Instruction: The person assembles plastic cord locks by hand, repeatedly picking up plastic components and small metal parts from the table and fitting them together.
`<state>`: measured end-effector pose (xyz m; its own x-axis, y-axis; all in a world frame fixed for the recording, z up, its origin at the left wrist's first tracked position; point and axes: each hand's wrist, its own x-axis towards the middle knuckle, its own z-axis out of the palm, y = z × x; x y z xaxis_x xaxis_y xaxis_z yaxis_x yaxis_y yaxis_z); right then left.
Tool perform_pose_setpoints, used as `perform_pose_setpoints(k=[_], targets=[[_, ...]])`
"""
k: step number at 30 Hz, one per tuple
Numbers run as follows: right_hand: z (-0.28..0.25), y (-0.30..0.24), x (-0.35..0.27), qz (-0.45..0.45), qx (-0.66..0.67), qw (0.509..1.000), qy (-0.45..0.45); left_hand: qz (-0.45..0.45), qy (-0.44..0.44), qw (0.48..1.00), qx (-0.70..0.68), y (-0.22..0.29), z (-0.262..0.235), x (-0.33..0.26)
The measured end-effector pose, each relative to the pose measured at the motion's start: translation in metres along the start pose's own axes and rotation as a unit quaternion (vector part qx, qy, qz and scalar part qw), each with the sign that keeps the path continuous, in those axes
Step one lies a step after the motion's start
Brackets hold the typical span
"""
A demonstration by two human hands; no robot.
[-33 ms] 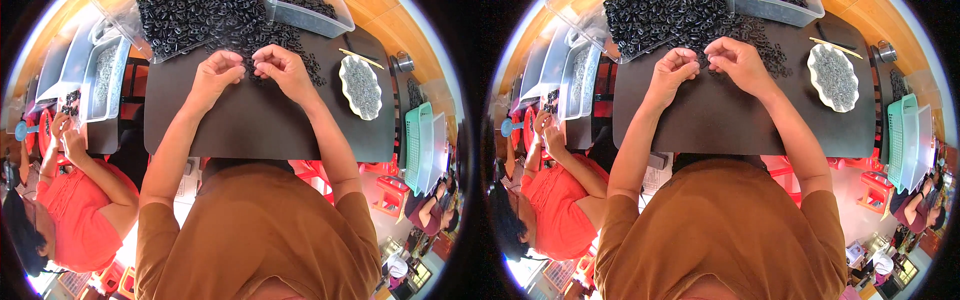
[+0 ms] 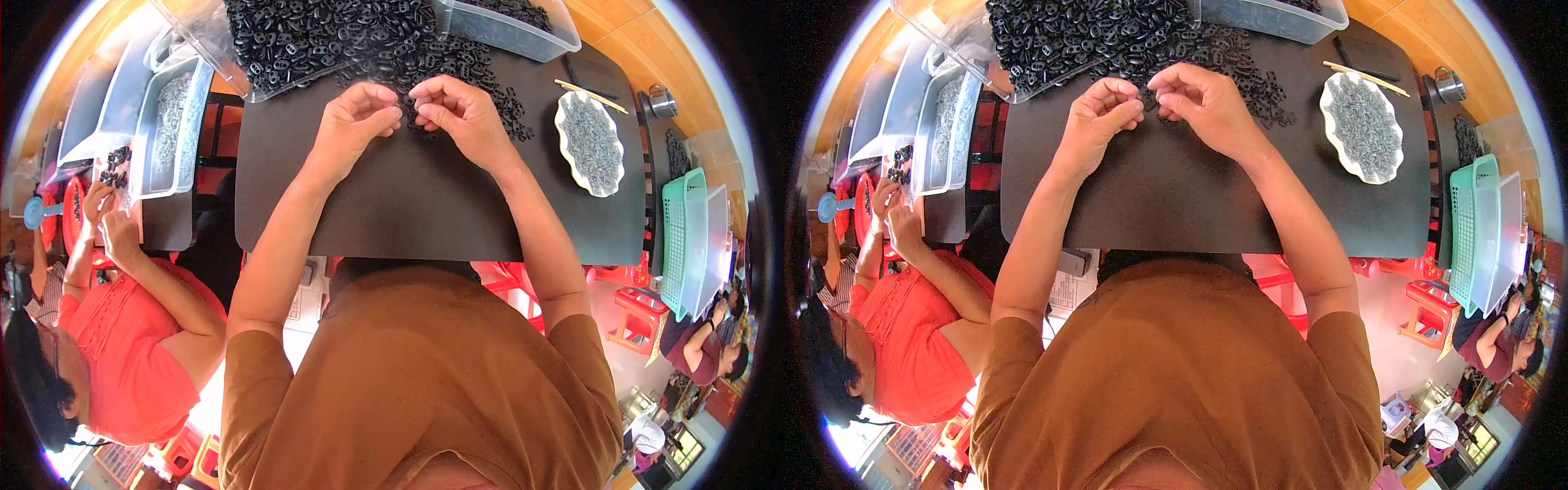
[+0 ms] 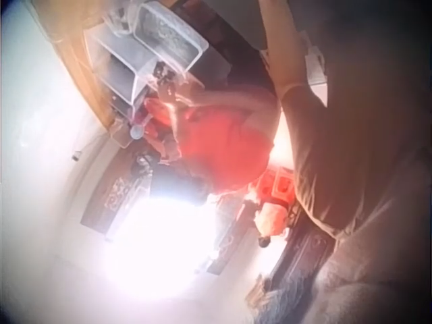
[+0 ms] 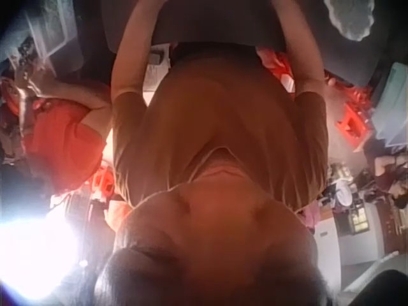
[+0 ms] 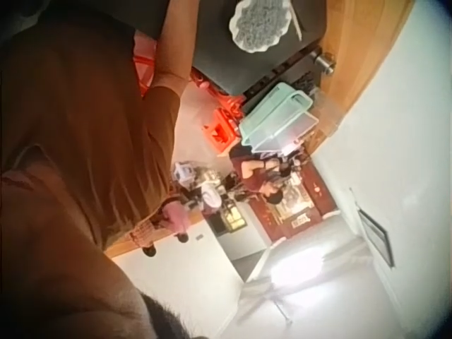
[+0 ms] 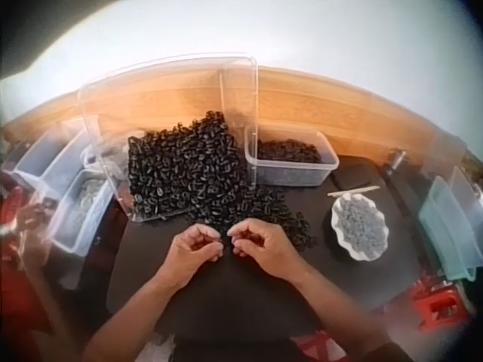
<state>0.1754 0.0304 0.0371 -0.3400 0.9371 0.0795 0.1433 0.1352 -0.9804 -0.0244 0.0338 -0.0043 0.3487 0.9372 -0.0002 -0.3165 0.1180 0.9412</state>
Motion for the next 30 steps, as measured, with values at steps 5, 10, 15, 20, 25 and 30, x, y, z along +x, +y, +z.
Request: perform_pose_setpoints(k=[5,10,15,20,25,30], targets=[[0.009,0.007,-0.004,0.011,0.008,1.0,0.007,0.011,-0.006,1.0,-0.026,-0.003,0.006,0.0],[0.011,0.007,-0.008,0.049,0.113,0.992,0.019,0.045,0.035,0.997,0.055,-0.001,0.015,-0.002],[0.01,0.016,-0.007,0.054,0.149,0.987,0.029,0.103,0.07,0.964,0.236,-0.015,0.017,-0.004],[0.004,0.012,-0.008,0.069,0.14,0.987,0.023,0.076,0.044,0.98,0.177,-0.006,0.016,-0.002],[-0.006,0.005,-0.006,0.012,0.092,0.994,0.057,0.016,0.039,0.997,0.069,0.001,0.014,-0.003],[-0.005,0.006,-0.007,-0.017,0.062,0.997,0.049,-0.038,0.039,0.998,0.034,0.002,0.013,-0.004]])
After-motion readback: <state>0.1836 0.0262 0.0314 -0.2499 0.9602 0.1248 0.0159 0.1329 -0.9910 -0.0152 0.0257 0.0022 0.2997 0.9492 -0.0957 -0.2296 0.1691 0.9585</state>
